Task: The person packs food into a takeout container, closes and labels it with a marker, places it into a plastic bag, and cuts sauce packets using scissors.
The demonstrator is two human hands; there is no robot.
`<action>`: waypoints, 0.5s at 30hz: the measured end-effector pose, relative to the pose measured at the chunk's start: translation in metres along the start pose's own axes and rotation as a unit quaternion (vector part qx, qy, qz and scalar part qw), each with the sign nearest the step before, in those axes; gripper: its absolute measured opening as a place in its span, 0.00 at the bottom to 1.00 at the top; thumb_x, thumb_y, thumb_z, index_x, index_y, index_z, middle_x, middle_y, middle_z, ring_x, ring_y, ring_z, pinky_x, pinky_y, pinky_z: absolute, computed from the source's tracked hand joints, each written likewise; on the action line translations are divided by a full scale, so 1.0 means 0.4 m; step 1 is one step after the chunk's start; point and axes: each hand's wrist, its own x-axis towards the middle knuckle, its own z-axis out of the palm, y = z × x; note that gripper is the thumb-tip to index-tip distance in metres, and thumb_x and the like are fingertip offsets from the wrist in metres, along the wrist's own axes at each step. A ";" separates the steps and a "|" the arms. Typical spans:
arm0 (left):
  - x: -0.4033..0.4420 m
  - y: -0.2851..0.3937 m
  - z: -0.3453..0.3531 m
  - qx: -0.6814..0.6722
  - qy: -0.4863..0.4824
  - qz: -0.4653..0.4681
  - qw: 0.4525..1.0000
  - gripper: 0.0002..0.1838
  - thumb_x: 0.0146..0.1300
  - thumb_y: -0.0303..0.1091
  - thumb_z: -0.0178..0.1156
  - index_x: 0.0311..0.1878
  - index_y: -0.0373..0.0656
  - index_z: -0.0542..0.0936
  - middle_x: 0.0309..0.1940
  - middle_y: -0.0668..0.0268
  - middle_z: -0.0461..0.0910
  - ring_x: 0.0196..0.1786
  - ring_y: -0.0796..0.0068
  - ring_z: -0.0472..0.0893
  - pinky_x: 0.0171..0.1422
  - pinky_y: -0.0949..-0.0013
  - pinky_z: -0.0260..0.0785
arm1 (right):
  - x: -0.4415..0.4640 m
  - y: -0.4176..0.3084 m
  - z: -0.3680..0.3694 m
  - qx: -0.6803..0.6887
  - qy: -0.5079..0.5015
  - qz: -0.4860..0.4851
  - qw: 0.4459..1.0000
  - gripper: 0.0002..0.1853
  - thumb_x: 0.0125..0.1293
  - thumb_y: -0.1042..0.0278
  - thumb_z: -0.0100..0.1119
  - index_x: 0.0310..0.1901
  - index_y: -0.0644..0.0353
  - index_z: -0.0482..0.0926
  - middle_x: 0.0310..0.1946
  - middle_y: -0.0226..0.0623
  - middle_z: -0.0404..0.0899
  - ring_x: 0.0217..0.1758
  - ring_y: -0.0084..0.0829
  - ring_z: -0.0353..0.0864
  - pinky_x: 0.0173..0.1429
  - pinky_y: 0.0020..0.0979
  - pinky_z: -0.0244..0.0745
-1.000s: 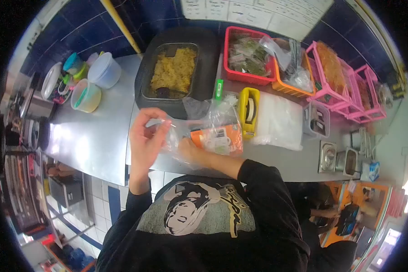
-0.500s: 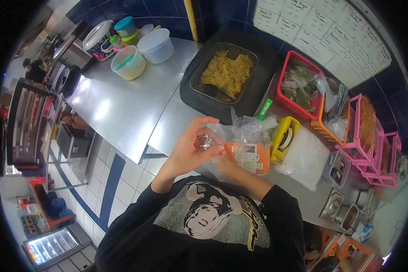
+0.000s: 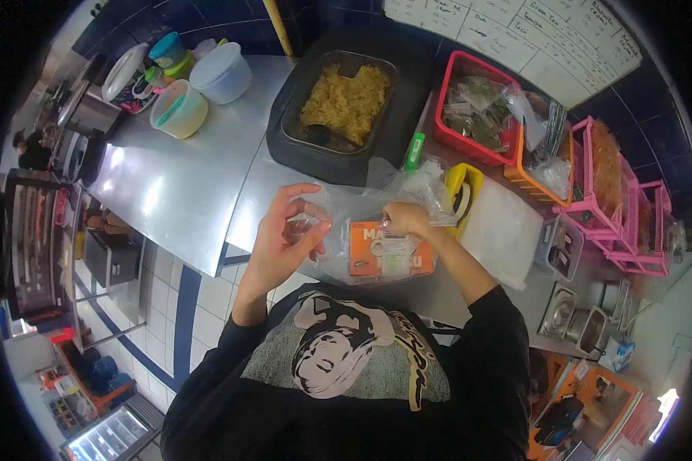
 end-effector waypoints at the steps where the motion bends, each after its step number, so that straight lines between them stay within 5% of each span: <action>1: -0.003 -0.002 -0.001 0.007 -0.005 -0.003 1.000 0.24 0.63 0.22 0.58 0.60 0.40 0.63 0.36 0.64 0.75 0.26 0.81 0.77 0.27 0.80 0.69 | -0.006 -0.019 0.007 0.021 -0.004 0.000 1.000 0.19 0.57 0.50 0.63 0.38 0.60 0.79 0.36 0.43 0.82 0.39 0.43 0.81 0.44 0.38 0.74; 6: -0.018 -0.014 -0.017 0.025 -0.019 -0.012 0.999 0.24 0.63 0.22 0.57 0.60 0.40 0.63 0.38 0.64 0.75 0.27 0.82 0.77 0.27 0.80 0.69 | -0.035 -0.054 0.065 0.082 -0.003 -0.014 0.997 0.21 0.58 0.45 0.62 0.40 0.56 0.80 0.34 0.37 0.83 0.38 0.42 0.82 0.43 0.38 0.74; 8: -0.027 0.006 -0.035 0.045 -0.007 -0.033 0.998 0.24 0.62 0.21 0.58 0.61 0.39 0.63 0.38 0.65 0.75 0.26 0.82 0.77 0.27 0.80 0.70 | -0.081 -0.057 0.054 -0.051 0.187 -0.120 0.974 0.23 0.60 0.44 0.58 0.36 0.60 0.81 0.30 0.41 0.82 0.37 0.44 0.82 0.41 0.38 0.75; 9: -0.028 0.024 -0.051 0.045 -0.009 -0.034 0.998 0.24 0.62 0.21 0.58 0.61 0.39 0.63 0.38 0.65 0.75 0.26 0.82 0.77 0.27 0.80 0.70 | -0.111 -0.059 0.032 -0.050 0.187 -0.118 0.974 0.23 0.60 0.44 0.58 0.36 0.60 0.81 0.30 0.41 0.82 0.37 0.44 0.82 0.41 0.38 0.75; 11: -0.025 0.070 -0.089 0.182 0.009 0.002 0.983 0.26 0.60 0.19 0.58 0.61 0.39 0.63 0.37 0.66 0.75 0.24 0.82 0.76 0.27 0.79 0.68 | -0.222 -0.108 -0.080 -0.134 0.098 -0.002 0.986 0.25 0.63 0.44 0.54 0.33 0.64 0.81 0.29 0.45 0.81 0.36 0.45 0.82 0.42 0.42 0.74; 15: 0.012 0.148 -0.127 0.284 0.036 0.072 0.955 0.31 0.55 0.15 0.58 0.62 0.39 0.63 0.40 0.61 0.74 0.23 0.80 0.74 0.28 0.77 0.65 | -0.481 -0.313 -0.281 -0.176 -0.006 -0.039 0.984 0.24 0.68 0.50 0.47 0.27 0.62 0.82 0.23 0.44 0.79 0.31 0.45 0.82 0.38 0.44 0.76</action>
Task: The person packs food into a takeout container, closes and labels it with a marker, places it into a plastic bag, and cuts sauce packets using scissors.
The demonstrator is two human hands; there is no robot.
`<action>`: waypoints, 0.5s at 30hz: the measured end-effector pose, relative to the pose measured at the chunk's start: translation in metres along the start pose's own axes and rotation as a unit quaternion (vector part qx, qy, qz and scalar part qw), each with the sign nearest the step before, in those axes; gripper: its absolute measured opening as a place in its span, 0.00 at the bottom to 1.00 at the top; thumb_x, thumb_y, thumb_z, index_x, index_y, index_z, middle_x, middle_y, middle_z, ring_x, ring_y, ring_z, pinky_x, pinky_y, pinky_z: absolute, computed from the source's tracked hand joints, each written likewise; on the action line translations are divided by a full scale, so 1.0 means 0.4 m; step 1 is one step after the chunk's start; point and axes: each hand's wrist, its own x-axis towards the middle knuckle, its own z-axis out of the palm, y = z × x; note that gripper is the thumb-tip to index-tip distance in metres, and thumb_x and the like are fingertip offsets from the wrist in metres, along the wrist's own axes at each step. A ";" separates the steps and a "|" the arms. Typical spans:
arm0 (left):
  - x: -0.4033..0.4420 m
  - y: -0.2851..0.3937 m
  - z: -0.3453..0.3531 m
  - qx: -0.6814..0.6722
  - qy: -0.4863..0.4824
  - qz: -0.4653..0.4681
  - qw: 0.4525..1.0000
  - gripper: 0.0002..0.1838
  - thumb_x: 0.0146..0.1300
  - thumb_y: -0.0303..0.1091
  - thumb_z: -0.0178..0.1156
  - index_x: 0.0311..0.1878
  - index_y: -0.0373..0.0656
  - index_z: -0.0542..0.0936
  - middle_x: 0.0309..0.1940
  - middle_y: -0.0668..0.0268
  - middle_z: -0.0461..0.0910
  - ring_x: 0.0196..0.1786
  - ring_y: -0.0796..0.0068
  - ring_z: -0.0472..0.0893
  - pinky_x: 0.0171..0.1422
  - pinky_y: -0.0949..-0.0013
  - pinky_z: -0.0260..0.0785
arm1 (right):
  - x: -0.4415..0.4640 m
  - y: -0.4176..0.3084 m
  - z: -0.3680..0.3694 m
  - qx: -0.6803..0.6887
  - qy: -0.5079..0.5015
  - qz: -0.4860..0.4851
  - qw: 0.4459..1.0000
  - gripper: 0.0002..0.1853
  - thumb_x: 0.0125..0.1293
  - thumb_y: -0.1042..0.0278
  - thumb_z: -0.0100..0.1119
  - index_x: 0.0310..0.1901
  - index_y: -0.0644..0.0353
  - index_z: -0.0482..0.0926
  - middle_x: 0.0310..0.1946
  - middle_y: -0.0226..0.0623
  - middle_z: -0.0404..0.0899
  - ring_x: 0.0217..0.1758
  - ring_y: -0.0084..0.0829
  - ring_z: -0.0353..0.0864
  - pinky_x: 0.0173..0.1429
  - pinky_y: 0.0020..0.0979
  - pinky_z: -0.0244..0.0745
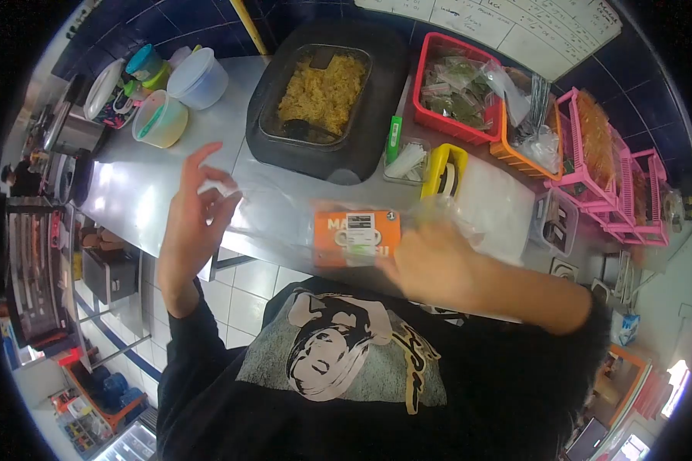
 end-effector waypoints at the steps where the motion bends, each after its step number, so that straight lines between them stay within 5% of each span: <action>1: 0.010 0.030 -0.001 0.058 0.005 0.028 0.998 0.33 0.53 0.13 0.58 0.64 0.39 0.62 0.45 0.61 0.71 0.25 0.81 0.72 0.31 0.78 0.65 | -0.046 -0.034 -0.036 -0.023 -0.030 -0.032 0.999 0.23 0.68 0.53 0.49 0.28 0.65 0.81 0.22 0.45 0.78 0.28 0.43 0.81 0.34 0.41 0.75; 4: 0.032 0.050 -0.006 0.113 -0.007 0.084 0.990 0.40 0.47 0.11 0.58 0.66 0.40 0.58 0.52 0.58 0.65 0.31 0.78 0.73 0.36 0.76 0.67 | -0.089 -0.099 -0.042 -0.102 -0.064 -0.122 0.985 0.18 0.65 0.57 0.53 0.33 0.67 0.78 0.23 0.46 0.78 0.26 0.40 0.81 0.31 0.39 0.74; 5: 0.043 0.042 -0.001 0.136 0.005 0.175 0.975 0.42 0.46 0.10 0.59 0.66 0.41 0.55 0.54 0.57 0.64 0.35 0.75 0.74 0.38 0.75 0.68 | -0.090 -0.116 -0.041 -0.157 -0.072 -0.181 0.968 0.15 0.63 0.59 0.55 0.38 0.67 0.77 0.26 0.45 0.78 0.29 0.39 0.81 0.33 0.39 0.74; 8: 0.071 0.012 0.048 0.102 0.000 0.346 0.933 0.44 0.46 0.09 0.59 0.66 0.42 0.51 0.55 0.55 0.62 0.43 0.67 0.73 0.45 0.70 0.69 | 0.010 -0.124 -0.064 -0.053 0.307 -0.208 0.927 0.14 0.53 0.68 0.61 0.41 0.61 0.73 0.32 0.42 0.77 0.33 0.43 0.80 0.37 0.37 0.74; 10: 0.068 -0.004 0.097 0.050 -0.018 0.425 0.904 0.44 0.46 0.08 0.59 0.65 0.43 0.50 0.55 0.53 0.61 0.48 0.62 0.72 0.49 0.66 0.70 | 0.150 -0.079 -0.077 0.059 0.568 -0.208 0.794 0.14 0.49 0.74 0.64 0.38 0.58 0.71 0.30 0.41 0.76 0.31 0.47 0.79 0.35 0.35 0.74; 12: 0.052 -0.012 0.132 -0.112 -0.050 0.383 0.916 0.37 0.45 0.08 0.59 0.59 0.40 0.59 0.53 0.48 0.64 0.54 0.53 0.69 0.49 0.64 0.69 | 0.226 -0.055 -0.057 0.078 0.660 -0.202 0.719 0.15 0.48 0.76 0.63 0.37 0.59 0.69 0.29 0.42 0.75 0.31 0.48 0.78 0.35 0.36 0.73; 13: 0.063 -0.023 0.115 0.027 -0.009 0.437 0.899 0.41 0.47 0.25 0.71 0.61 0.42 0.56 0.54 0.49 0.63 0.55 0.55 0.69 0.57 0.59 0.65 | 0.240 -0.054 -0.042 0.261 0.565 -0.199 0.757 0.15 0.48 0.78 0.62 0.38 0.60 0.69 0.28 0.43 0.75 0.31 0.48 0.78 0.35 0.37 0.72; 14: 0.058 -0.042 0.092 0.028 -0.009 0.438 0.898 0.41 0.47 0.25 0.71 0.61 0.42 0.56 0.54 0.49 0.63 0.55 0.55 0.69 0.57 0.59 0.65 | 0.249 -0.053 -0.038 0.433 0.446 -0.187 0.761 0.17 0.47 0.81 0.60 0.39 0.61 0.68 0.27 0.44 0.75 0.31 0.49 0.78 0.35 0.37 0.71; 15: 0.047 -0.075 0.069 0.016 0.030 0.407 0.913 0.47 0.43 0.38 0.74 0.62 0.42 0.55 0.57 0.48 0.61 0.58 0.54 0.68 0.60 0.56 0.63 | 0.254 -0.040 -0.045 0.343 0.441 -0.202 0.804 0.16 0.45 0.82 0.57 0.38 0.62 0.68 0.26 0.45 0.75 0.32 0.47 0.78 0.36 0.37 0.70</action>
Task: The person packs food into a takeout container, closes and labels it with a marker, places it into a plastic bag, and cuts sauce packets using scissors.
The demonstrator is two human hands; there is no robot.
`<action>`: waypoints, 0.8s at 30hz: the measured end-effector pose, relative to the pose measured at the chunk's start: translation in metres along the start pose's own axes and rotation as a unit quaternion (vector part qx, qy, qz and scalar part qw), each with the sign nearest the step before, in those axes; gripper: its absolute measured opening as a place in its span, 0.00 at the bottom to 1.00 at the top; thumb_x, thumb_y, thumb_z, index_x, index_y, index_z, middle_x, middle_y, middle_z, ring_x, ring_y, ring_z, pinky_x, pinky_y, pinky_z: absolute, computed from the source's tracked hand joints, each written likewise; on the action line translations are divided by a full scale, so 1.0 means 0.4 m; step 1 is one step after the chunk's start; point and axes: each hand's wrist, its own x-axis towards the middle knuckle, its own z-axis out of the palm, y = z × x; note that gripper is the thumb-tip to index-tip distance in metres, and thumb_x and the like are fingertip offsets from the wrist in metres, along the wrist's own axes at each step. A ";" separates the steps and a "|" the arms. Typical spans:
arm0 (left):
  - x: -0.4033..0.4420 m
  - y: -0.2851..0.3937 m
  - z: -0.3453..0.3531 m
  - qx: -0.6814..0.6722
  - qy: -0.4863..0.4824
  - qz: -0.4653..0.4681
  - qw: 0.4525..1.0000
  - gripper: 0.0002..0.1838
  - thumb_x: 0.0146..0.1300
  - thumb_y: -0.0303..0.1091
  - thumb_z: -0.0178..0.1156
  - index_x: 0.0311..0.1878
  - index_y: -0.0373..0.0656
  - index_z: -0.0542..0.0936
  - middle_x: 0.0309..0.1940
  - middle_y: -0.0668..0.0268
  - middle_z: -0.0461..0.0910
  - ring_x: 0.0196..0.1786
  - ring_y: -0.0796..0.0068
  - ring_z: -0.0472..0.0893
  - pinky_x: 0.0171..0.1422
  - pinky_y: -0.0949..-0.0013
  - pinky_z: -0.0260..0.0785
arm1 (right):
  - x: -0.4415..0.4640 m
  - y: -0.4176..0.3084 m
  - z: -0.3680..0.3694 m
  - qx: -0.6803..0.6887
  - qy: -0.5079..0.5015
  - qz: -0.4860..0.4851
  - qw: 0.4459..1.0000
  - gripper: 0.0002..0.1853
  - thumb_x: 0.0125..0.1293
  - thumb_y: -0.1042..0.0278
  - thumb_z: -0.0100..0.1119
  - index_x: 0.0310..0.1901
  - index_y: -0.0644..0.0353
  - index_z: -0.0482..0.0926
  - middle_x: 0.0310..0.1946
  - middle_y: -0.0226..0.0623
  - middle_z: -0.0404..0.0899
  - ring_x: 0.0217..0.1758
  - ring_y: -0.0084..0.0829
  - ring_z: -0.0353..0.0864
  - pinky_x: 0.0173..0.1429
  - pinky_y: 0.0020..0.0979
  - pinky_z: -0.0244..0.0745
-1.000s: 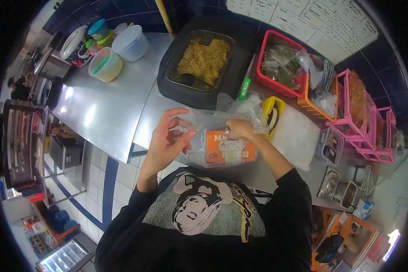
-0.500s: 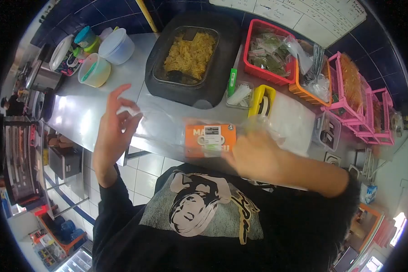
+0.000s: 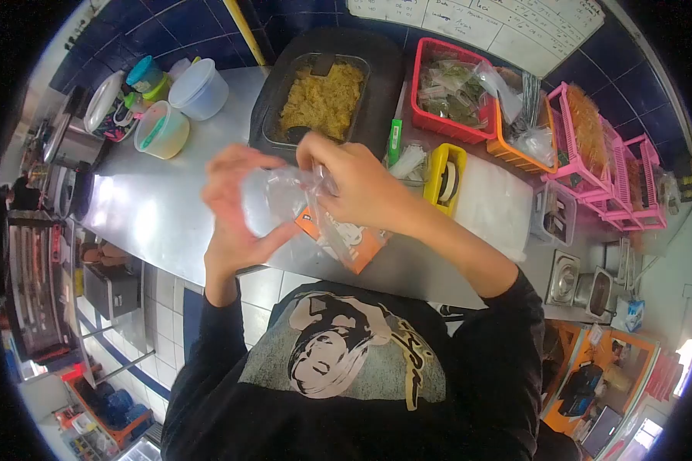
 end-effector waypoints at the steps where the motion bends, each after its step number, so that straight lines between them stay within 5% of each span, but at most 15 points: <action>1: -0.041 -0.018 -0.017 0.004 0.039 -0.036 0.999 0.55 0.38 0.51 0.78 0.64 0.42 0.53 0.60 0.48 0.59 0.61 0.54 0.67 0.63 0.54 0.60 | -0.001 -0.007 -0.007 0.000 0.001 0.001 1.000 0.16 0.45 0.82 0.57 0.38 0.62 0.68 0.26 0.45 0.75 0.32 0.47 0.78 0.36 0.37 0.70; 2: -0.131 -0.063 -0.002 -0.028 0.072 -0.122 0.990 0.70 0.24 0.67 0.75 0.68 0.41 0.49 0.66 0.45 0.52 0.66 0.51 0.63 0.66 0.49 0.56 | -0.002 -0.022 -0.016 0.014 -0.024 0.030 0.999 0.15 0.44 0.80 0.58 0.36 0.62 0.69 0.26 0.44 0.76 0.31 0.47 0.78 0.36 0.38 0.70; 3: -0.212 -0.085 0.039 -0.016 0.038 -0.178 0.983 0.70 0.25 0.65 0.76 0.69 0.41 0.48 0.67 0.44 0.49 0.67 0.48 0.61 0.67 0.48 0.55 | -0.008 -0.032 -0.016 0.029 -0.047 0.059 0.997 0.14 0.43 0.79 0.59 0.35 0.62 0.69 0.26 0.43 0.76 0.31 0.47 0.79 0.36 0.39 0.71; 7: -0.371 -0.087 0.235 -0.117 -0.075 -0.354 0.925 0.60 0.32 0.63 0.71 0.65 0.42 0.51 0.63 0.48 0.53 0.63 0.53 0.63 0.64 0.51 0.56 | 0.007 -0.063 0.129 -0.008 -0.108 0.013 0.994 0.11 0.44 0.78 0.59 0.32 0.58 0.72 0.32 0.38 0.76 0.35 0.37 0.77 0.47 0.38 0.67; 13: -0.366 -0.092 0.358 -0.275 0.047 -0.509 0.814 0.45 0.43 0.60 0.62 0.58 0.43 0.56 0.56 0.54 0.58 0.58 0.59 0.65 0.61 0.56 0.58 | -0.054 -0.081 0.470 -0.259 -0.236 -0.079 0.933 0.08 0.45 0.74 0.61 0.30 0.60 0.77 0.29 0.37 0.76 0.39 0.35 0.78 0.46 0.44 0.66; 15: -0.361 -0.096 0.377 -0.323 0.096 -0.544 0.768 0.40 0.47 0.59 0.59 0.56 0.43 0.58 0.54 0.56 0.60 0.57 0.61 0.66 0.60 0.58 0.59 | -0.079 -0.076 0.502 -0.224 -0.397 -0.024 0.890 0.07 0.46 0.78 0.60 0.30 0.61 0.77 0.27 0.37 0.75 0.39 0.36 0.78 0.44 0.42 0.70; 20: -0.344 -0.100 0.425 -0.422 0.191 -0.605 0.647 0.29 0.56 0.57 0.52 0.51 0.44 0.62 0.48 0.61 0.64 0.52 0.67 0.67 0.57 0.62 0.60 | -0.131 -0.089 0.270 -0.032 -0.285 0.016 0.958 0.18 0.44 0.84 0.58 0.42 0.65 0.74 0.36 0.43 0.73 0.44 0.40 0.77 0.45 0.37 0.74; 22: -0.336 -0.099 0.441 -0.436 0.211 -0.621 0.617 0.25 0.59 0.56 0.49 0.48 0.44 0.64 0.46 0.63 0.66 0.50 0.69 0.68 0.55 0.64 0.61 | -0.174 -0.116 0.120 0.121 -0.233 0.132 0.956 0.29 0.42 0.84 0.59 0.52 0.66 0.69 0.48 0.46 0.70 0.55 0.43 0.73 0.56 0.37 0.71; 24: -0.324 -0.096 0.454 -0.441 0.226 -0.635 0.593 0.22 0.63 0.55 0.46 0.46 0.45 0.66 0.44 0.65 0.68 0.49 0.71 0.69 0.54 0.66 0.62 | -0.261 -0.061 0.049 -0.021 -0.066 0.087 0.994 0.40 0.43 0.76 0.66 0.61 0.65 0.61 0.60 0.51 0.61 0.66 0.47 0.63 0.67 0.41 0.60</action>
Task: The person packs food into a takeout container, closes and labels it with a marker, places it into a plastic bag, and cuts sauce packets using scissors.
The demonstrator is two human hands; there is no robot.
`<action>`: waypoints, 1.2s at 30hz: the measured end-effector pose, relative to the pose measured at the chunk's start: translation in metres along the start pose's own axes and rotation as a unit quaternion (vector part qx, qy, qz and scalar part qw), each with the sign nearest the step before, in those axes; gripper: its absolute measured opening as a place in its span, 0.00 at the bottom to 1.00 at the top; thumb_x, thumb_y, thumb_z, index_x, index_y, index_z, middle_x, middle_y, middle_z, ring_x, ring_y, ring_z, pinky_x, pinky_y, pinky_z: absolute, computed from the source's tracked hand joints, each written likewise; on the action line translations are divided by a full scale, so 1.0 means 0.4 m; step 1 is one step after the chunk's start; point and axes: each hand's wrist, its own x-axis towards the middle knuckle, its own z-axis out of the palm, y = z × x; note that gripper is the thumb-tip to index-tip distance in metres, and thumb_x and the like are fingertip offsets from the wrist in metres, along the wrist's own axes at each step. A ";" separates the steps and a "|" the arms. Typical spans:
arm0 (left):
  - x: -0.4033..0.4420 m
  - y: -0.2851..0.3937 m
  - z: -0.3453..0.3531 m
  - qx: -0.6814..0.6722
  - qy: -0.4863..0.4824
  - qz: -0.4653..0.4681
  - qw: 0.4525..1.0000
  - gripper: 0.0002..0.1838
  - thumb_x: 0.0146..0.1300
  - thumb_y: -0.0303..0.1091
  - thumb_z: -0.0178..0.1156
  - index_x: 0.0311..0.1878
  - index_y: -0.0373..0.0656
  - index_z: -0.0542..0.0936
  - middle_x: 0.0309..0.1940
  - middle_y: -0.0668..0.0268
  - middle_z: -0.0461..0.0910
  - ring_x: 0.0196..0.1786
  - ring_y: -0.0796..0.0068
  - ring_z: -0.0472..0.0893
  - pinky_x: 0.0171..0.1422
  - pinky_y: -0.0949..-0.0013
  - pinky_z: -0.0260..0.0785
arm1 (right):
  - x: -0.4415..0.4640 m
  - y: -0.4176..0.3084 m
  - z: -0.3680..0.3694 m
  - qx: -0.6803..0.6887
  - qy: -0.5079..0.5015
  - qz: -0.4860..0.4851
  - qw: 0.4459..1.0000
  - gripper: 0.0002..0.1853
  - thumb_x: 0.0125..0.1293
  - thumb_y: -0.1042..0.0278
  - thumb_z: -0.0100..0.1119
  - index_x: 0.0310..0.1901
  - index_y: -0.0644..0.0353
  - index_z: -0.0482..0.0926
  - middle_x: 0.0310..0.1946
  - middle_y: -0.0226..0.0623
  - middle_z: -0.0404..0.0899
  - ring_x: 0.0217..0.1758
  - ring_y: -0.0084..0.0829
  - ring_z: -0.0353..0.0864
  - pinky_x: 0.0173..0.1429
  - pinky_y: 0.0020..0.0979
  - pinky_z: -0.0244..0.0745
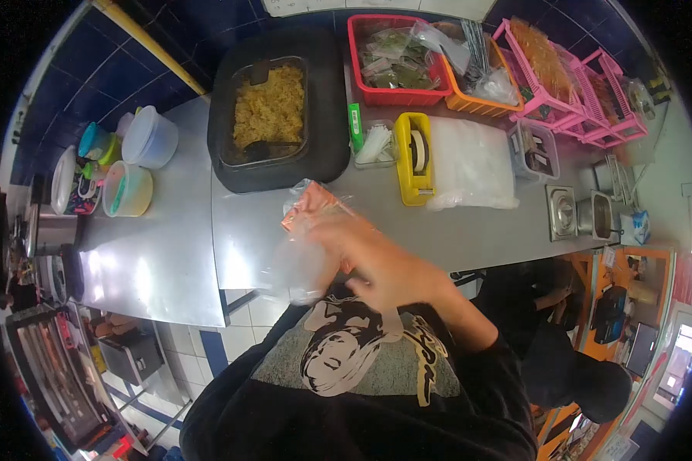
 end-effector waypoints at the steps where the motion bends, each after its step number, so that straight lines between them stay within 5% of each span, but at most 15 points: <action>1: 0.003 -0.001 0.010 -0.003 0.010 -0.004 1.000 0.21 0.65 0.54 0.45 0.45 0.45 0.66 0.42 0.66 0.68 0.48 0.72 0.69 0.54 0.66 0.62 | -0.035 0.042 0.032 -0.001 0.001 0.003 1.000 0.40 0.43 0.76 0.66 0.61 0.65 0.61 0.60 0.51 0.61 0.66 0.47 0.63 0.67 0.41 0.60; 3: 0.009 -0.005 0.031 0.002 0.026 -0.008 1.000 0.19 0.68 0.53 0.42 0.43 0.45 0.68 0.40 0.68 0.70 0.46 0.74 0.70 0.52 0.68 0.63 | -0.127 0.159 0.164 -0.033 0.247 0.165 0.954 0.55 0.38 0.68 0.75 0.67 0.61 0.51 0.65 0.58 0.51 0.70 0.54 0.54 0.72 0.52 0.49; 6: 0.031 -0.015 0.045 0.065 0.052 0.032 0.996 0.20 0.74 0.52 0.38 0.40 0.46 0.71 0.37 0.71 0.73 0.44 0.77 0.71 0.50 0.71 0.63 | -0.155 0.306 0.365 -0.100 0.304 0.175 0.931 0.65 0.31 0.59 0.80 0.70 0.55 0.44 0.68 0.60 0.42 0.70 0.58 0.52 0.72 0.51 0.50; 7: 0.060 -0.033 0.019 0.126 0.026 0.142 0.981 0.21 0.74 0.53 0.35 0.38 0.47 0.70 0.34 0.72 0.70 0.39 0.79 0.69 0.47 0.74 0.63 | -0.163 0.314 0.367 -0.099 0.305 0.175 0.931 0.65 0.31 0.59 0.80 0.70 0.55 0.44 0.68 0.60 0.42 0.70 0.58 0.52 0.72 0.51 0.50; 10: 0.072 0.091 -0.021 0.230 -0.166 0.173 0.943 0.21 0.74 0.53 0.34 0.36 0.48 0.69 0.35 0.73 0.70 0.36 0.78 0.67 0.45 0.76 0.61 | -0.152 0.319 0.294 -0.046 0.295 0.142 0.944 0.66 0.29 0.59 0.81 0.71 0.55 0.46 0.70 0.57 0.40 0.72 0.54 0.50 0.72 0.47 0.53; 12: 0.046 0.192 -0.063 0.250 -0.207 0.151 0.934 0.20 0.73 0.51 0.36 0.38 0.47 0.69 0.36 0.71 0.71 0.38 0.76 0.67 0.47 0.74 0.60 | -0.117 0.259 0.088 0.126 0.093 0.140 0.978 0.59 0.32 0.59 0.80 0.68 0.55 0.55 0.70 0.53 0.49 0.71 0.47 0.54 0.71 0.45 0.53; 14: 0.020 0.242 -0.098 0.311 -0.301 0.104 0.896 0.17 0.70 0.48 0.39 0.41 0.45 0.70 0.40 0.68 0.71 0.42 0.72 0.67 0.51 0.70 0.59 | -0.077 0.290 -0.024 0.418 -0.022 0.151 0.895 0.45 0.41 0.62 0.75 0.63 0.57 0.64 0.66 0.49 0.58 0.67 0.40 0.61 0.70 0.41 0.55; 16: 0.016 0.236 -0.105 0.340 -0.321 0.107 0.877 0.15 0.68 0.45 0.43 0.44 0.44 0.71 0.43 0.65 0.71 0.46 0.67 0.67 0.54 0.66 0.57 | -0.013 0.392 -0.042 0.381 0.023 0.165 0.909 0.30 0.50 0.66 0.67 0.57 0.60 0.73 0.58 0.49 0.71 0.61 0.36 0.70 0.67 0.36 0.62; 18: 0.022 0.204 -0.110 0.331 -0.290 0.135 0.888 0.15 0.65 0.42 0.46 0.48 0.42 0.71 0.46 0.62 0.72 0.51 0.63 0.67 0.58 0.62 0.55 | 0.076 0.503 -0.059 0.133 0.138 0.286 0.939 0.15 0.53 0.72 0.61 0.44 0.64 0.79 0.46 0.49 0.78 0.52 0.40 0.78 0.55 0.36 0.73; 23: 0.019 0.083 -0.117 0.302 -0.153 0.274 0.900 0.21 0.59 0.35 0.55 0.56 0.38 0.73 0.55 0.54 0.72 0.61 0.52 0.67 0.66 0.52 0.52 | 0.117 0.678 -0.058 -0.267 0.061 0.172 0.946 0.06 0.51 0.78 0.56 0.32 0.68 0.79 0.35 0.49 0.80 0.41 0.48 0.82 0.42 0.41 0.79; 24: 0.013 0.065 -0.118 0.337 -0.134 0.307 0.880 0.23 0.57 0.33 0.57 0.57 0.37 0.73 0.56 0.52 0.72 0.63 0.50 0.67 0.68 0.51 0.51 | 0.119 0.694 -0.054 -0.340 0.023 0.177 0.923 0.06 0.50 0.80 0.55 0.31 0.68 0.79 0.34 0.50 0.79 0.40 0.50 0.81 0.41 0.42 0.79; 26: 0.003 0.076 -0.107 0.557 -0.104 0.376 0.733 0.21 0.55 0.30 0.57 0.53 0.37 0.75 0.52 0.51 0.73 0.57 0.47 0.68 0.64 0.48 0.53 | 0.119 0.697 -0.056 -0.362 0.014 0.164 0.918 0.06 0.51 0.80 0.55 0.31 0.68 0.79 0.35 0.49 0.80 0.41 0.49 0.81 0.43 0.42 0.79; 27: 0.015 0.062 -0.110 0.557 -0.100 0.375 0.734 0.21 0.55 0.30 0.57 0.53 0.37 0.75 0.52 0.51 0.73 0.57 0.47 0.68 0.64 0.48 0.53 | 0.116 0.698 -0.055 -0.383 0.007 0.156 0.910 0.06 0.51 0.80 0.54 0.31 0.68 0.80 0.35 0.49 0.80 0.42 0.49 0.82 0.44 0.42 0.78; 30: 0.046 0.046 -0.114 0.743 -0.052 0.419 0.520 0.17 0.51 0.30 0.57 0.46 0.35 0.75 0.43 0.51 0.71 0.49 0.51 0.68 0.52 0.53 0.59 | 0.116 0.696 -0.059 -0.418 -0.010 0.101 0.903 0.06 0.51 0.80 0.55 0.30 0.68 0.80 0.35 0.49 0.80 0.42 0.49 0.82 0.44 0.43 0.78; 36: 0.039 0.104 -0.073 0.771 -0.030 0.391 0.502 0.27 0.40 0.28 0.66 0.49 0.40 0.74 0.43 0.54 0.71 0.48 0.51 0.70 0.53 0.53 0.60 | 0.114 0.685 -0.092 -0.413 0.000 0.010 0.911 0.10 0.47 0.81 0.58 0.34 0.65 0.78 0.36 0.44 0.79 0.42 0.46 0.80 0.47 0.41 0.76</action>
